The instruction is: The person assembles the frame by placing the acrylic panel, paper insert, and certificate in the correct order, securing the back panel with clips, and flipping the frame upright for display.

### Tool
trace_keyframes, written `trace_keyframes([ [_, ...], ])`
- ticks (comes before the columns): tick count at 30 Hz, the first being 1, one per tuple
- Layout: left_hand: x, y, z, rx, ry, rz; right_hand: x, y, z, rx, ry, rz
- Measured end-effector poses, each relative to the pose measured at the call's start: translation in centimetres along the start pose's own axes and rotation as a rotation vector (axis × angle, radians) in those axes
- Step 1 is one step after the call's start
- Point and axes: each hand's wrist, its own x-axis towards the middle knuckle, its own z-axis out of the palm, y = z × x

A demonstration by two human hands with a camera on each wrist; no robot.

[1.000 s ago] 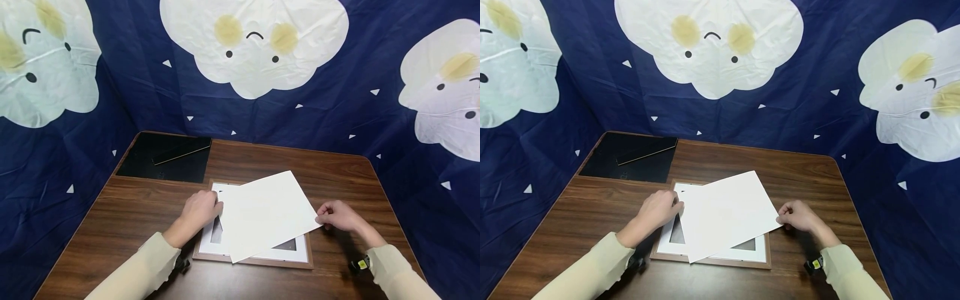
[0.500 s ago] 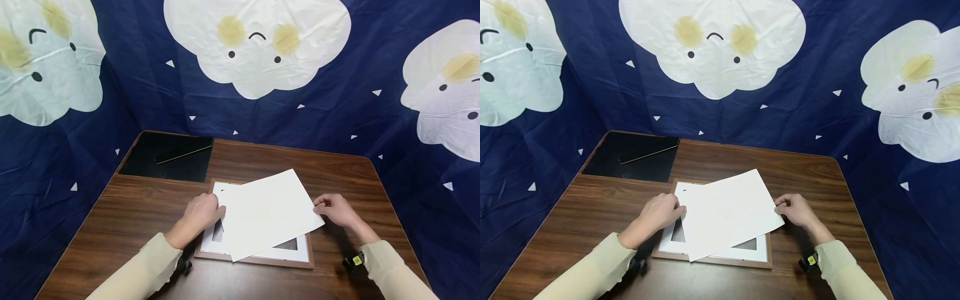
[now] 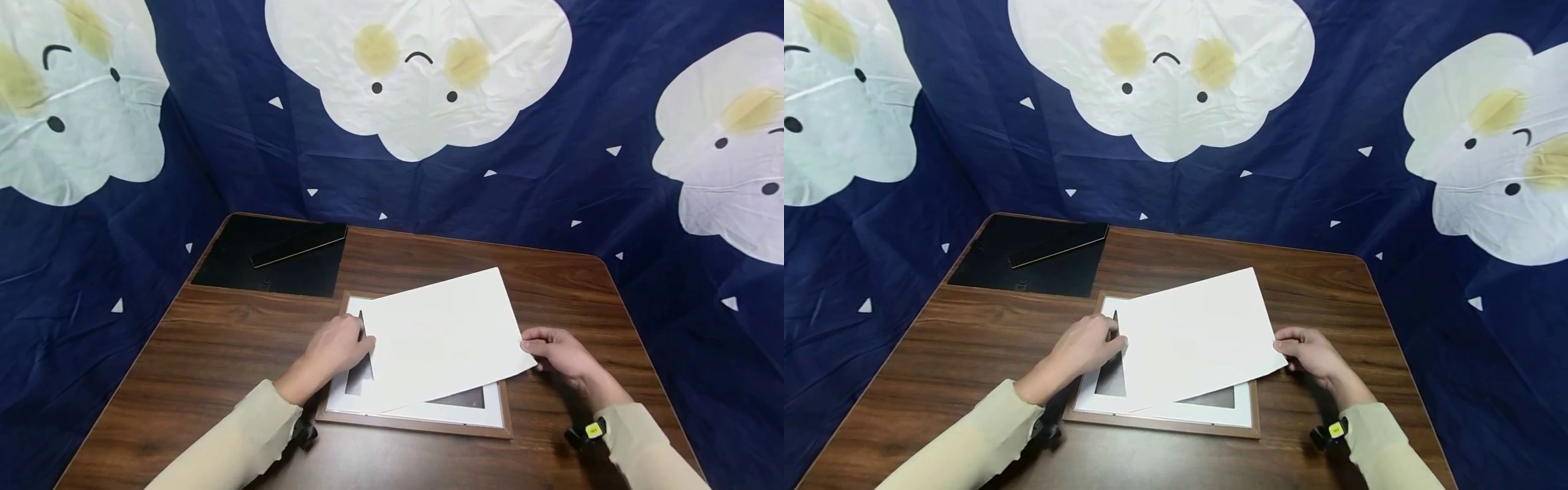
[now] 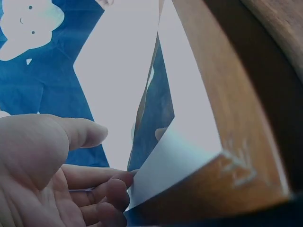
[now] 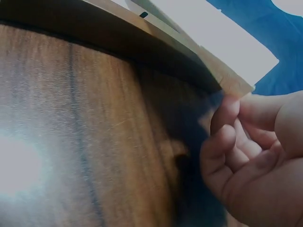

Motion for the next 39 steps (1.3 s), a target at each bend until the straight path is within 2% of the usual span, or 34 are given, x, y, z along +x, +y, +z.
trace_keyframes([
  [4,0.2,0.2,0.0,-0.047,-0.001,-0.01,-0.2,1.1,-0.2,0.102,-0.082,-0.027],
  [10,0.3,0.2,-0.3,-0.106,-0.007,-0.024,-0.3,2.3,-0.6,0.164,-0.152,-0.078],
  [13,0.5,-0.2,-0.2,-0.153,-0.001,-0.018,-0.3,2.4,-0.6,0.199,-0.166,-0.077],
  [18,1.0,-0.8,-0.3,-0.216,0.046,0.012,-0.5,2.1,-0.2,0.228,-0.145,-0.032],
  [22,1.2,-1.2,-0.7,-0.263,0.075,0.006,-0.7,1.8,0.3,0.211,-0.125,-0.01],
  [28,1.4,-1.9,-1.0,-0.327,0.094,-0.069,-0.9,1.3,1.4,0.131,-0.112,-0.012],
  [33,1.4,-2.5,-0.8,-0.377,0.113,-0.115,-1.3,0.7,2.3,0.047,-0.068,-0.003],
  [39,1.4,-3.0,-1.0,-0.433,0.136,-0.13,-1.7,-0.3,3.5,-0.008,-0.023,0.006],
])
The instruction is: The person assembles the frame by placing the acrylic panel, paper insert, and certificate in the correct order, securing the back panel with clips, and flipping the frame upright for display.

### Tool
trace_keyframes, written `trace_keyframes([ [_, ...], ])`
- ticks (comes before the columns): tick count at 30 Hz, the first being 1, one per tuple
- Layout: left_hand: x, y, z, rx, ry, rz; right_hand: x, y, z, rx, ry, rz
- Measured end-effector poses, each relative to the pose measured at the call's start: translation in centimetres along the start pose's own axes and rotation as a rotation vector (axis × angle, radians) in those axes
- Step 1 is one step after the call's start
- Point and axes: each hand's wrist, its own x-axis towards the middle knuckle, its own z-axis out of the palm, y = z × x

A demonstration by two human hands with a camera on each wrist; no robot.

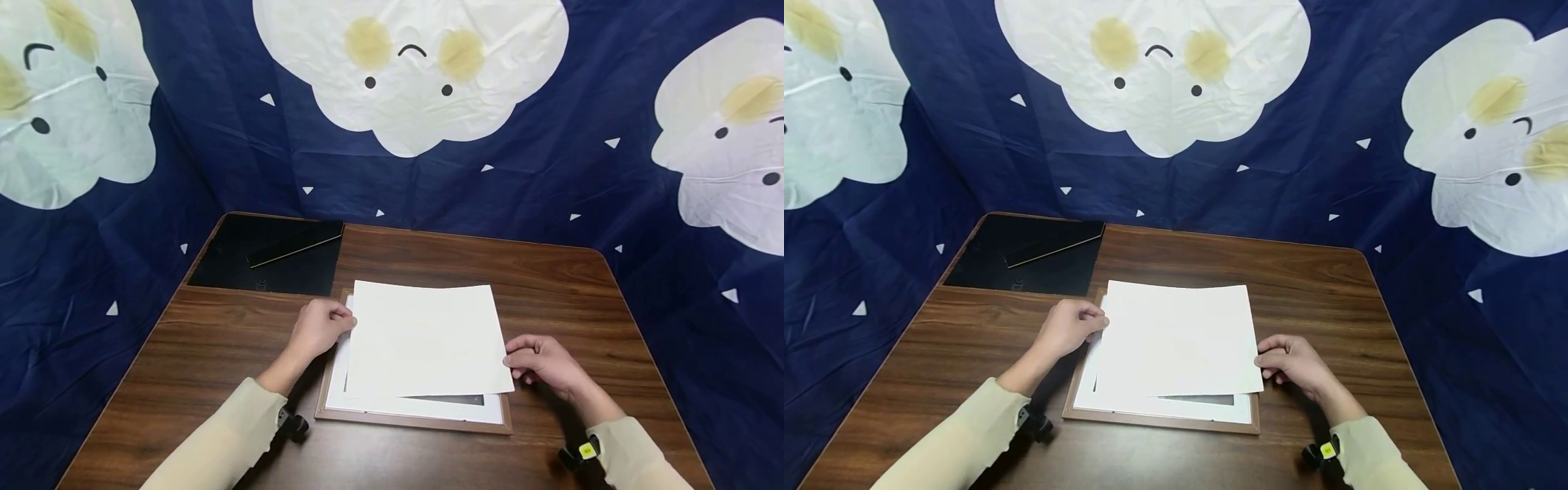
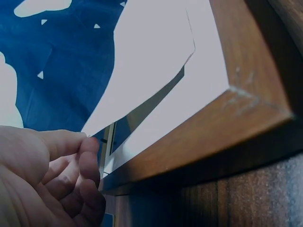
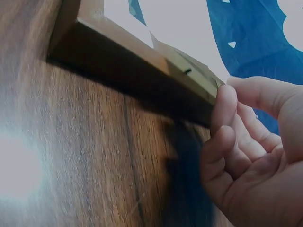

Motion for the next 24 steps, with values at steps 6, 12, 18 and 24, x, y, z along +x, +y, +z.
trace_keyframes([
  [6,0.0,-0.3,-0.4,-0.102,-0.034,-0.002,-0.6,-0.7,0.6,0.029,-0.003,-0.008],
  [12,-0.1,-0.8,-0.6,-0.313,-0.071,-0.019,-1.3,-0.8,1.1,0.065,-0.016,-0.021],
  [18,-0.6,-0.8,-0.7,-0.411,-0.078,-0.067,-2.3,-1.0,1.8,0.117,-0.027,-0.038],
  [24,-1.1,-0.4,-0.7,-0.455,-0.084,-0.1,-3.1,-1.5,2.4,0.212,-0.081,-0.05],
])
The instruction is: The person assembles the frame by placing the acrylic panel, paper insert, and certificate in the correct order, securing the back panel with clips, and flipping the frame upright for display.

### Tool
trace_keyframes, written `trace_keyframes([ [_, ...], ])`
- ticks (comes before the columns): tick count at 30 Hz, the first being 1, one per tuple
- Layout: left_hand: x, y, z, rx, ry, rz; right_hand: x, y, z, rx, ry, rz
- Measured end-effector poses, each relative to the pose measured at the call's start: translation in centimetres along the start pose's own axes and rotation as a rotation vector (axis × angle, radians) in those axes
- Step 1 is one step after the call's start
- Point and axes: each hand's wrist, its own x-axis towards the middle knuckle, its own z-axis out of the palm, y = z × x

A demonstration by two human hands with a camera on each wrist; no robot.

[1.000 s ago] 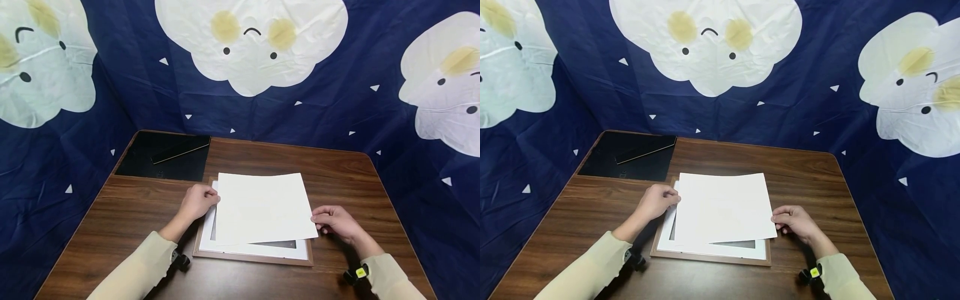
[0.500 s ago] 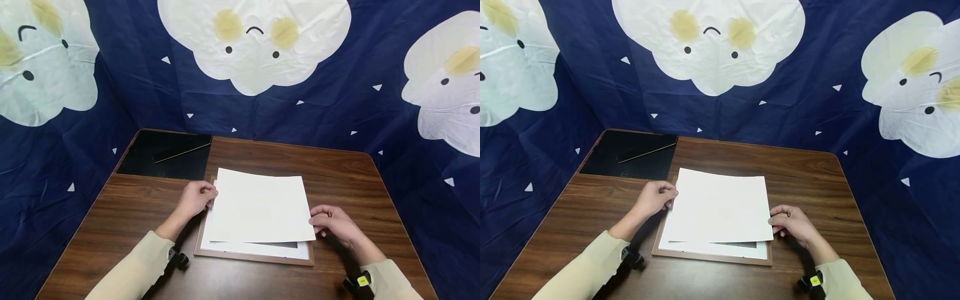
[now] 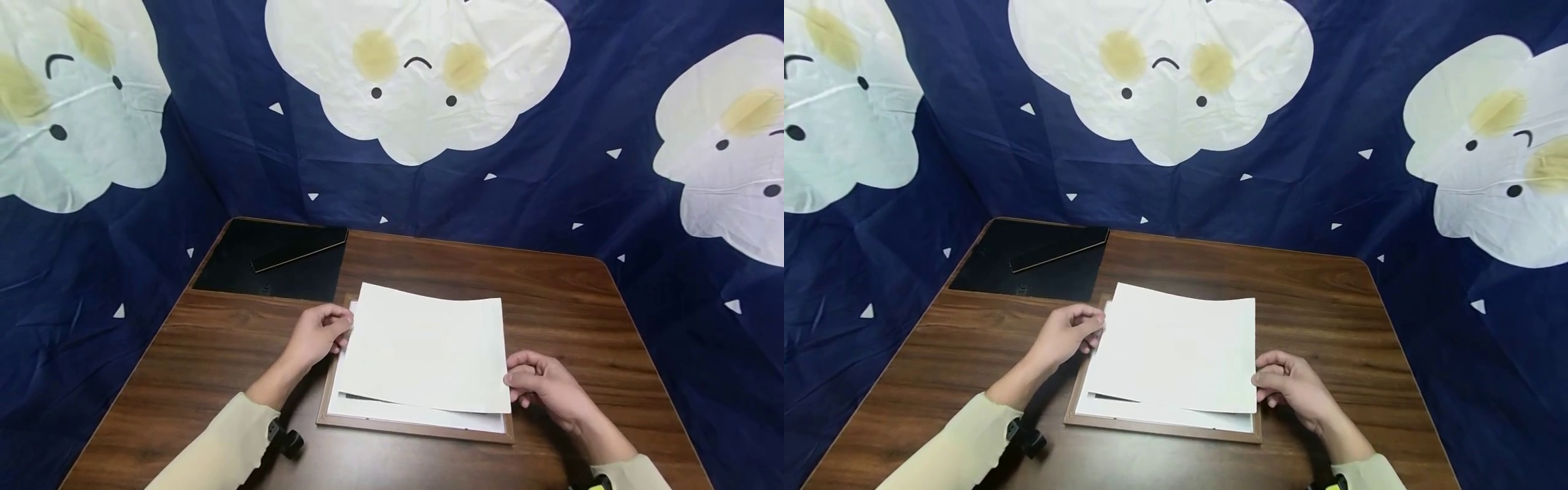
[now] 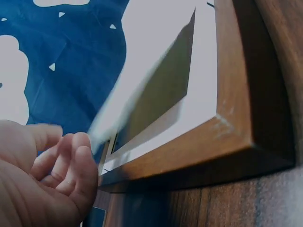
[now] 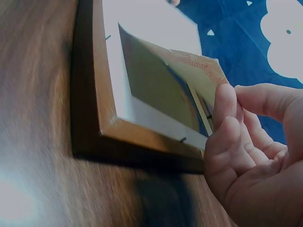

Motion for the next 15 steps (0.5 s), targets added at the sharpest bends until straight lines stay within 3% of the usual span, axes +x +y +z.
trace_keyframes([
  [4,-0.2,-0.2,0.3,0.071,-0.001,0.013,-0.5,0.0,0.3,0.034,-0.014,-0.014],
  [10,-0.9,-0.1,0.7,0.437,0.077,0.103,-0.6,-0.1,0.2,0.148,0.01,-0.012],
  [15,-1.2,0.1,1.0,0.579,0.075,0.107,-0.8,0.1,-0.7,0.261,-0.034,0.001],
])
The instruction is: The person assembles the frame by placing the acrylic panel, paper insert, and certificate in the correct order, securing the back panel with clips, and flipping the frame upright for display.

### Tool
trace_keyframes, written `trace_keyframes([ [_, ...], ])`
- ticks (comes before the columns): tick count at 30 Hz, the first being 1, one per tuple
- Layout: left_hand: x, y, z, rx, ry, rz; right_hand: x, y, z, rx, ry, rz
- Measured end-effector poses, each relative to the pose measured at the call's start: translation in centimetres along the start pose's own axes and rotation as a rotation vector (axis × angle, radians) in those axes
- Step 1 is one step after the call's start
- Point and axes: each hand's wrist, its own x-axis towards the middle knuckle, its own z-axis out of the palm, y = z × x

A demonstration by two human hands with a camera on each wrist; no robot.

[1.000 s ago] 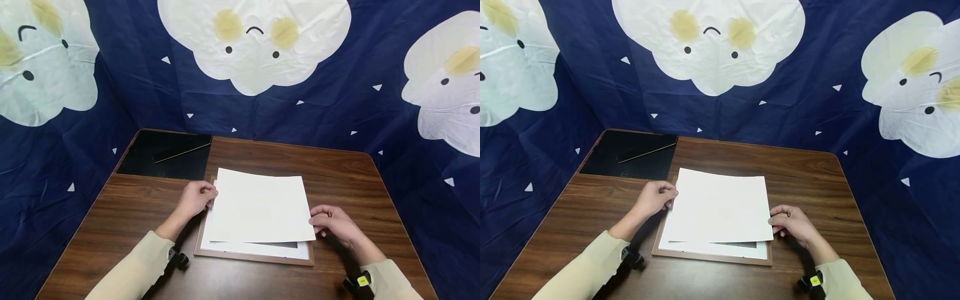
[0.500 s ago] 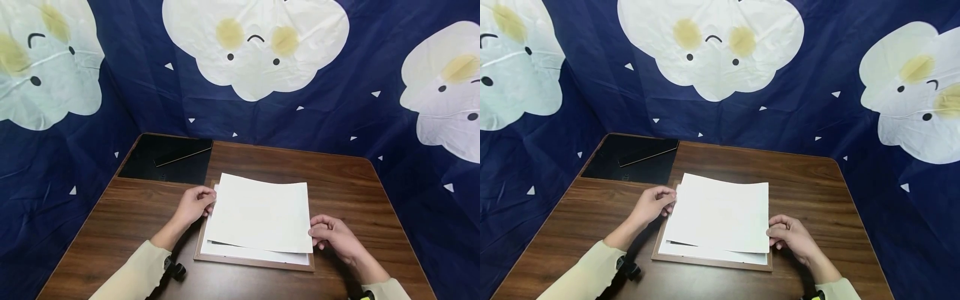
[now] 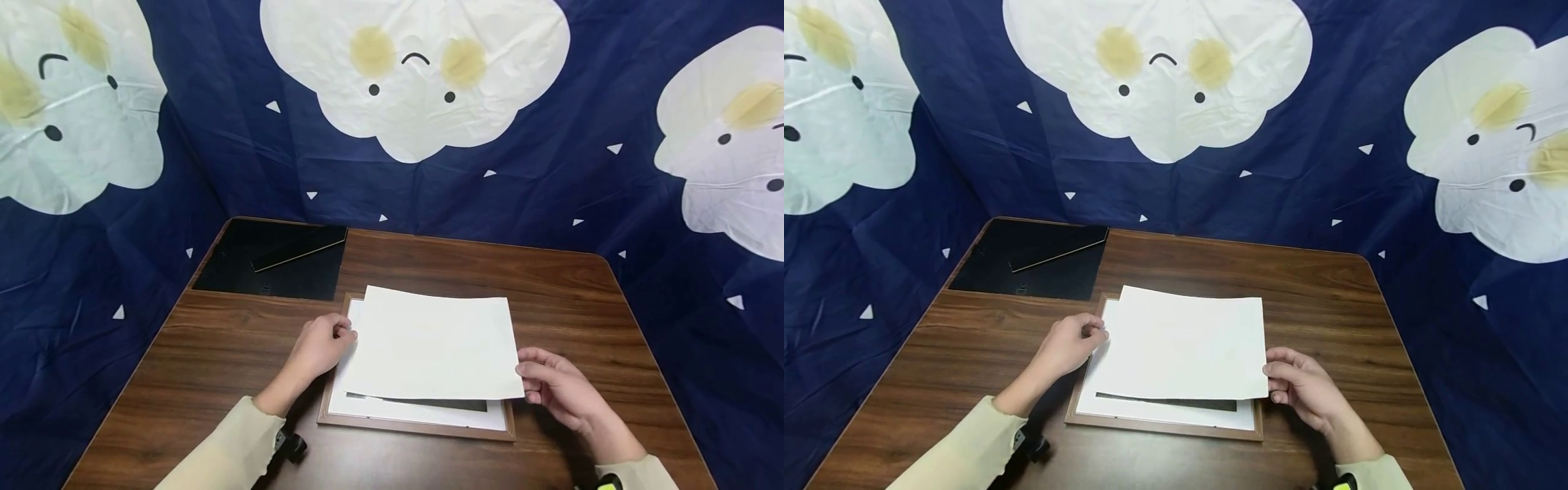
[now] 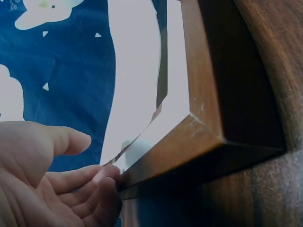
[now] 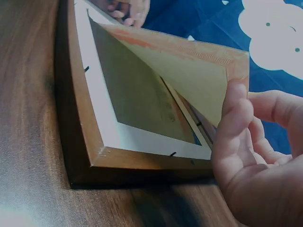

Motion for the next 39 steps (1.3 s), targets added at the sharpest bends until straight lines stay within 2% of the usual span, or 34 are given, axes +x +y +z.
trace_keyframes([
  [6,-0.2,0.6,0.0,0.091,-0.093,0.021,-0.1,0.6,-1.4,0.146,-0.187,0.011],
  [9,-0.1,1.0,0.2,0.125,-0.113,0.046,0.0,1.0,-1.8,0.181,-0.218,0.03],
  [12,0.0,1.1,0.4,0.147,-0.109,0.055,0.1,1.4,-1.8,0.088,-0.134,0.053],
  [17,0.3,1.2,0.7,0.157,-0.093,0.04,0.4,1.8,-1.1,-0.234,0.066,0.064],
  [21,0.5,1.1,1.0,0.119,-0.052,0.001,0.5,1.8,-0.5,-0.375,0.108,0.043],
  [26,0.6,0.9,1.0,0.03,0.007,-0.039,0.6,1.6,0.0,-0.437,0.152,0.033],
  [33,0.6,1.0,0.6,-0.074,0.071,0.003,0.3,0.8,0.9,-0.416,0.167,0.038],
  [37,0.3,0.7,0.1,-0.12,0.074,0.015,0.2,0.7,1.2,-0.398,0.154,0.036],
  [39,0.0,0.5,-0.1,-0.149,0.055,-0.006,0.1,0.8,1.3,-0.385,0.137,0.041],
])
